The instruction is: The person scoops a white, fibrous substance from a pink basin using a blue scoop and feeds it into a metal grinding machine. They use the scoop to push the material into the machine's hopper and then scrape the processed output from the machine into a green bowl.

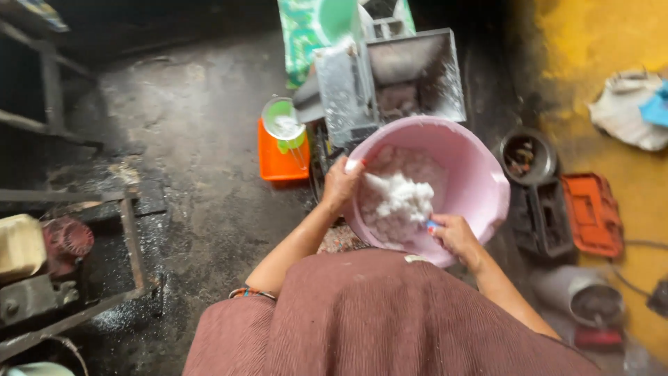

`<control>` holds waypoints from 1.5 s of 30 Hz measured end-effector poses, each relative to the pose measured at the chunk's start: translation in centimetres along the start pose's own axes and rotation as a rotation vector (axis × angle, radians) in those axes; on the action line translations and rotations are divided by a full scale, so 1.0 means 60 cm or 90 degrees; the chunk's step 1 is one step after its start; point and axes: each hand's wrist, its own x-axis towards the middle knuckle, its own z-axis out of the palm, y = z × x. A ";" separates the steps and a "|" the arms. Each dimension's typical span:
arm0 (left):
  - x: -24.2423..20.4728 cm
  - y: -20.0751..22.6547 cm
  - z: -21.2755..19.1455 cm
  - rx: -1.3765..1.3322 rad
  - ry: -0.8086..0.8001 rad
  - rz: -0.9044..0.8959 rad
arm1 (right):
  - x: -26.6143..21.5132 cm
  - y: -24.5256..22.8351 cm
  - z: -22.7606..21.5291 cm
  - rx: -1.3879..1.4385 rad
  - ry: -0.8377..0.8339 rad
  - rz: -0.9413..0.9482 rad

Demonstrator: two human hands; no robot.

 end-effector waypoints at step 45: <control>-0.048 0.036 0.014 -0.113 0.070 0.032 | -0.016 -0.297 -0.080 -0.831 0.142 -0.787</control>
